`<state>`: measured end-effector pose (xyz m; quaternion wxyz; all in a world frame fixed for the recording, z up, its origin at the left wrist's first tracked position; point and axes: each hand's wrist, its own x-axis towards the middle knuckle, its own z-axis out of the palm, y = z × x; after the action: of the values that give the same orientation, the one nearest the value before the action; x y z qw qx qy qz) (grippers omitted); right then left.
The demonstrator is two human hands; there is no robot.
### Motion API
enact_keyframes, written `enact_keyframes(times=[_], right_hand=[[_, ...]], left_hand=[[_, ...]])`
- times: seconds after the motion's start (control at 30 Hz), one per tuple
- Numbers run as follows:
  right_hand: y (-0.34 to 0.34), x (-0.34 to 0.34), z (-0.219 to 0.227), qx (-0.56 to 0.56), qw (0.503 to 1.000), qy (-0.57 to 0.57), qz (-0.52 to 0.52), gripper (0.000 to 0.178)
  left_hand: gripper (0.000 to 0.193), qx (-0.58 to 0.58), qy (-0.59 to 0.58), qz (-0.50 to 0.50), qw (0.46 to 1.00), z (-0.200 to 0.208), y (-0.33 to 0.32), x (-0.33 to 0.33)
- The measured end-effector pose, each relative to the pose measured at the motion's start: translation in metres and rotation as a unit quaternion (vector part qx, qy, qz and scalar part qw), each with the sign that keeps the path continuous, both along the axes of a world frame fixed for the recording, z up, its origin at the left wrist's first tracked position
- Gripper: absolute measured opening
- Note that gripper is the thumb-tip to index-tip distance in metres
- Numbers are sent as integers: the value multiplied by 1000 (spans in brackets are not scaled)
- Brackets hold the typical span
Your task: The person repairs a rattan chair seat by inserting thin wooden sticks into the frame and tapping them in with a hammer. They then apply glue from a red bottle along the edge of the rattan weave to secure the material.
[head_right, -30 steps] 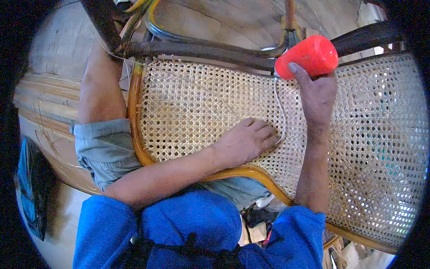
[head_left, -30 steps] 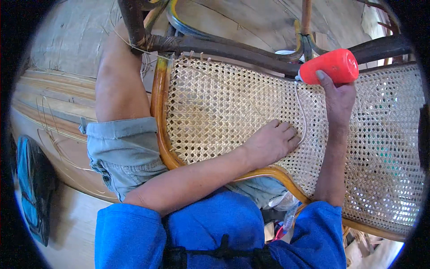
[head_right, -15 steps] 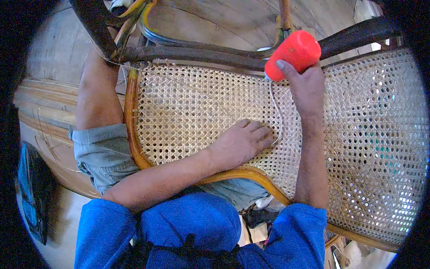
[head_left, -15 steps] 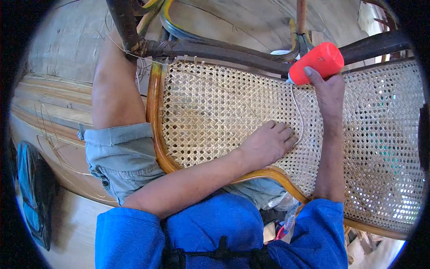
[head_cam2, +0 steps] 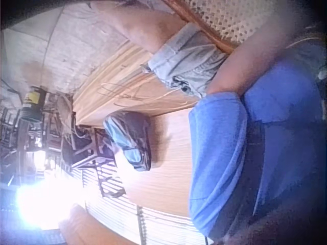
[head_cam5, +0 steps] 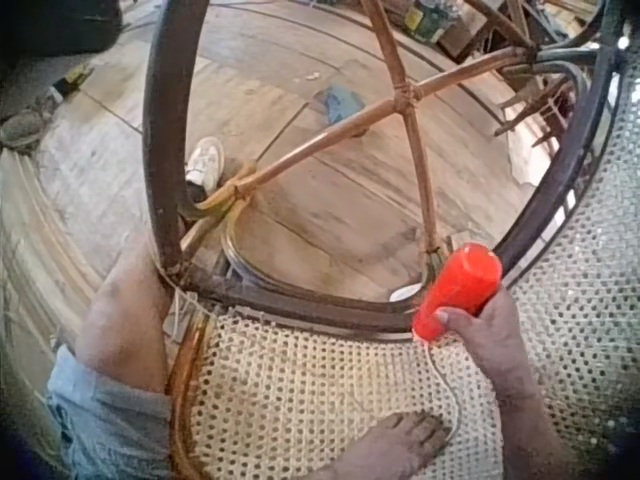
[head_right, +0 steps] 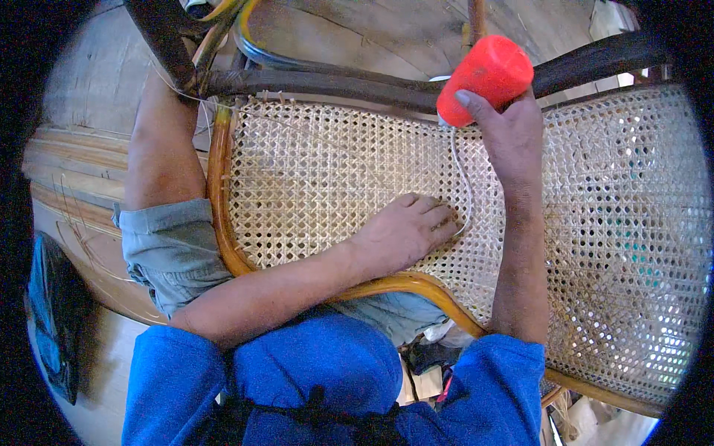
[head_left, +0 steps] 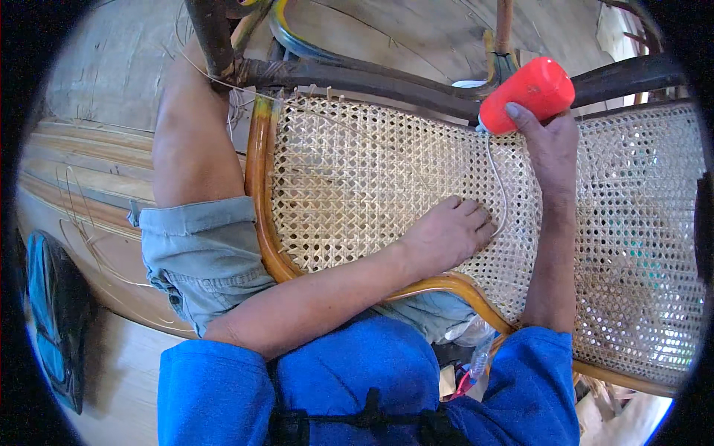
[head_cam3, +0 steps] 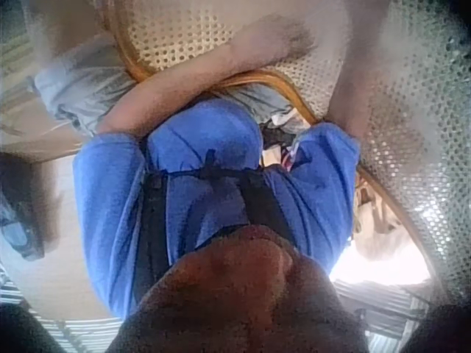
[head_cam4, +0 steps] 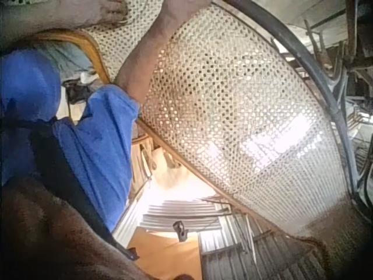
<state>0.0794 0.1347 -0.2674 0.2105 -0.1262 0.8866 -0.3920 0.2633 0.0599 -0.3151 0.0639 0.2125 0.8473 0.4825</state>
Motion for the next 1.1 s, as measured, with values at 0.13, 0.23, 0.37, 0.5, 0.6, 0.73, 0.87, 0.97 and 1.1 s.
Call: enact_keyframes(times=[0.13, 0.23, 0.37, 0.5, 0.6, 0.73, 0.87, 0.97, 1.1], right_hand=[[0, -7, 3, 31, 999, -14, -5, 34], [1, -5, -2, 11, 1000, 0, -13, 33], [4, -5, -6, 6, 1000, -12, -22, 34], [5, -7, -7, 52, 999, -3, -15, 34], [4, -5, -10, 8, 1000, -2, -13, 34], [5, -9, -17, -19, 1000, -11, -2, 33], [12, -13, -21, -26, 999, -18, -14, 34], [16, -13, -22, -2, 997, -17, -71, 33], [16, -2, -18, -174, 960, -81, -202, 31]], left_hand=[[38, 3, -6, -4, 1000, -1, 0, 0], [39, 5, -4, -2, 1000, 0, 0, -1], [40, 7, -5, -6, 1000, 0, -1, -1], [40, -6, -12, -14, 1000, 1, -2, -1], [40, -13, -10, -16, 1000, 1, -1, -2], [40, -1, -16, -15, 1000, 1, -1, -2], [39, -11, -4, -13, 1000, 1, -2, -3], [39, -14, -2, -11, 1000, 2, -3, -2], [38, -10, -17, -12, 1000, 1, -2, -1]])
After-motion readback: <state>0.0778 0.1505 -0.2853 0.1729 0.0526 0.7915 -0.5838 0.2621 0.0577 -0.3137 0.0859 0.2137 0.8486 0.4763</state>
